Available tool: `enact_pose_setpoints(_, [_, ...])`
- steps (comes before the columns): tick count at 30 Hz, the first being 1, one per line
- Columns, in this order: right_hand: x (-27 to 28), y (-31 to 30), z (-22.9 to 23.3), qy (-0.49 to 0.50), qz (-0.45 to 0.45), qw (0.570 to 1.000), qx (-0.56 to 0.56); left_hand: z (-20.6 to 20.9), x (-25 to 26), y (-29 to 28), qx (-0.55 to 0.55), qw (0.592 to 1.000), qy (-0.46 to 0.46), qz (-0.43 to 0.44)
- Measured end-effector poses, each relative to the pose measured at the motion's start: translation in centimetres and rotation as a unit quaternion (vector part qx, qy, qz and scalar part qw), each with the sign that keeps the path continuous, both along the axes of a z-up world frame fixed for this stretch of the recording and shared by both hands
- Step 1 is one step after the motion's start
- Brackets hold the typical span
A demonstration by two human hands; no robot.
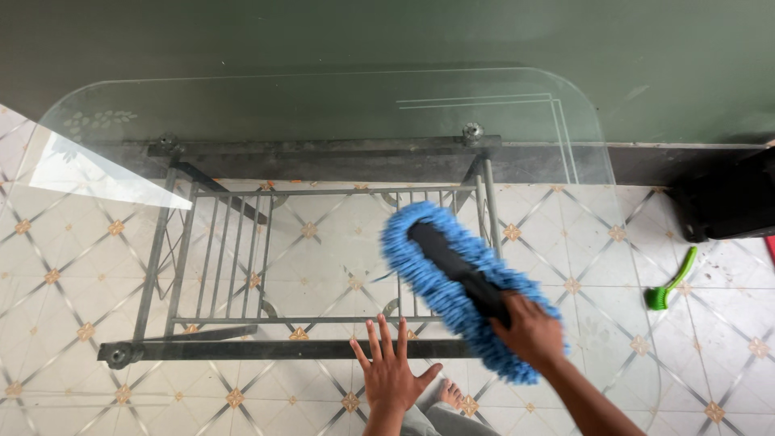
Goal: The person uses a blue duster to wipe the surface of a glass table. They move the duster back and forth across the glass top while occasionally steadying the table with their other hand.
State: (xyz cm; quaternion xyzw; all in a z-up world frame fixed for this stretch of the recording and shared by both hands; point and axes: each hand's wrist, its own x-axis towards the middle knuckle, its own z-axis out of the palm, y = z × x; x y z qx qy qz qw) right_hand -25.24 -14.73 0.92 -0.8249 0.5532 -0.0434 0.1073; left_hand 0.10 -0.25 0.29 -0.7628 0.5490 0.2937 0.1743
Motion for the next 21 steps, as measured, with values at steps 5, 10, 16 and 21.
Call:
enact_pose_setpoints(5, [-7.8, -6.4, -0.5, 0.031, -0.276, 0.959, 0.060, -3.0, 0.2, 0.4, -0.499, 0.861, -0.094, -0.031])
enact_pose_setpoints(10, [-4.8, -7.1, -1.2, -0.011, -0.265, 0.963, -0.050, -3.6, 0.2, 0.5, -0.517, 0.851, -0.093, -0.028])
enact_pose_setpoints(16, [-0.9, 2.8, 0.0, 0.014, -0.053, 0.998, -0.014, 0.9, -0.2, 0.2, -0.103, 0.992, -0.071, -0.023])
enact_pose_setpoints(21, [-6.8, 10.5, -0.1, -0.011, -0.023, 0.999, -0.048, 2.7, -0.3, 0.3, -0.122, 0.989, -0.082, -0.017])
